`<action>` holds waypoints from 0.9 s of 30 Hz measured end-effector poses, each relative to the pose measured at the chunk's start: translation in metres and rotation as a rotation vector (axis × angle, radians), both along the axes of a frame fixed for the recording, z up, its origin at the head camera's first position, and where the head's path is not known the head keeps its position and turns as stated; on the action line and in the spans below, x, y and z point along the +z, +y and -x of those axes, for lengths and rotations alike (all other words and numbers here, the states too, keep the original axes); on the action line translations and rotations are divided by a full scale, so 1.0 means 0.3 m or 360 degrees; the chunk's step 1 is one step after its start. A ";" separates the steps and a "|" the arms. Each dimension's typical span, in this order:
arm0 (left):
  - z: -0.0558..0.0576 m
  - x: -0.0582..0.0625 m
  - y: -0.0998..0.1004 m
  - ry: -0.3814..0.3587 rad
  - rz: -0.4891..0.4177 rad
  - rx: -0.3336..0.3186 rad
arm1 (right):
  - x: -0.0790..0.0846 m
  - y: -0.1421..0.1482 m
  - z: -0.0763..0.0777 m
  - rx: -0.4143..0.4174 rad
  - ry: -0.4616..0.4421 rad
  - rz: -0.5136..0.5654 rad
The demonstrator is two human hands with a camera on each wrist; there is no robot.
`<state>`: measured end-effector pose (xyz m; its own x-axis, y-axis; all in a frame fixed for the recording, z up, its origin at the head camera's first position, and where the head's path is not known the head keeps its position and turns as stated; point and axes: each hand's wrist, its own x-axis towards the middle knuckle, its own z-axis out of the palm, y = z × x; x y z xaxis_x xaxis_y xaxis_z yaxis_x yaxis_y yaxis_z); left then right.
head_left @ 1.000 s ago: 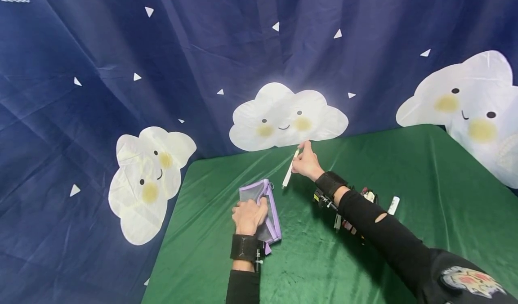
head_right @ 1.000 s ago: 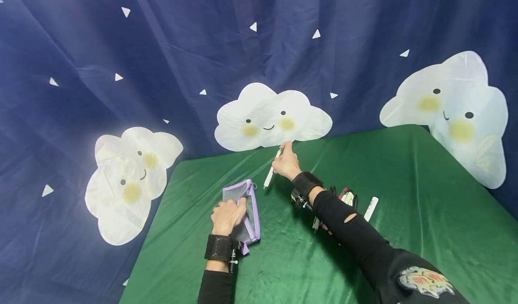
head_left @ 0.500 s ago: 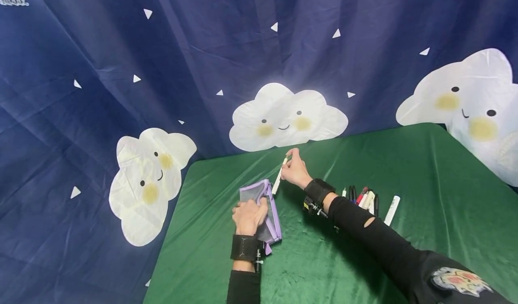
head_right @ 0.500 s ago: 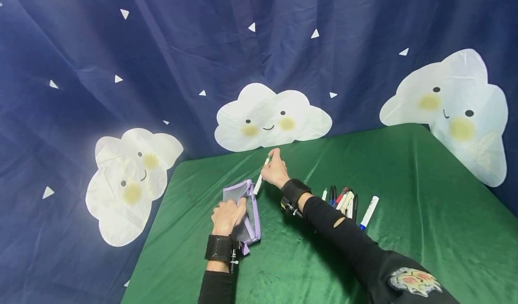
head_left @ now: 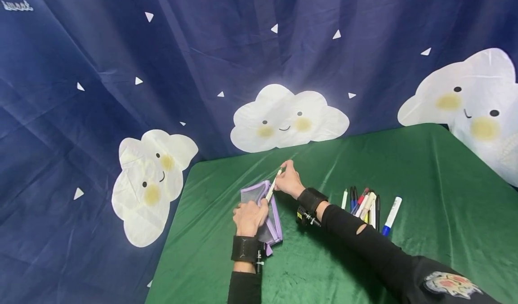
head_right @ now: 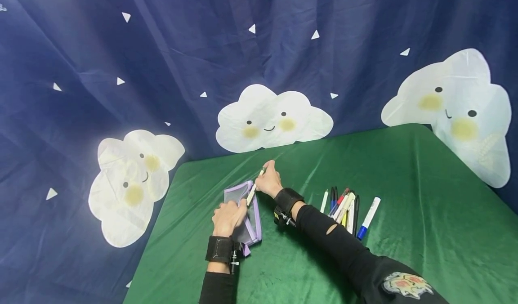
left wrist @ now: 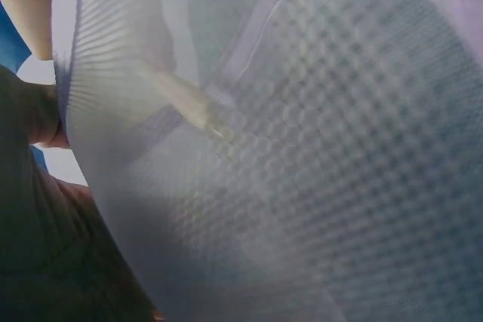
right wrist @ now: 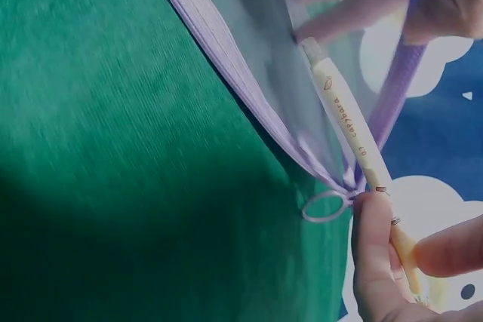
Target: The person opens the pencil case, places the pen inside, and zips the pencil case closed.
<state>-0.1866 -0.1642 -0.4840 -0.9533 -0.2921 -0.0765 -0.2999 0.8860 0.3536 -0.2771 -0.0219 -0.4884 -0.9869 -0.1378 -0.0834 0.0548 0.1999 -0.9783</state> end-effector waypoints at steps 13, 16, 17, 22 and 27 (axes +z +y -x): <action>-0.001 0.001 0.001 0.0012 -0.0019 -0.0016 | -0.050 -0.059 -0.053 0.0007 -0.0077 0.0041; -0.003 0.001 0.001 0.0001 -0.0024 -0.0018 | -0.061 -0.074 -0.063 0.0001 -0.0116 0.0034; -0.003 0.002 0.001 -0.0002 -0.0026 -0.0017 | -0.064 -0.079 -0.066 0.0002 -0.0122 0.0035; -0.007 0.007 0.000 0.0002 -0.0027 -0.0011 | -0.065 -0.096 -0.090 0.0005 -0.0102 -0.0014; -0.003 0.007 -0.003 0.0014 -0.0026 -0.0020 | -0.067 -0.106 -0.116 -0.0005 -0.0041 -0.0165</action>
<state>-0.1857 -0.1649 -0.4820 -0.9576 -0.2787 -0.0730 -0.2855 0.8838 0.3706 -0.2425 -0.0537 -0.5085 -0.9847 -0.1239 -0.1224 0.0804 0.2998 -0.9506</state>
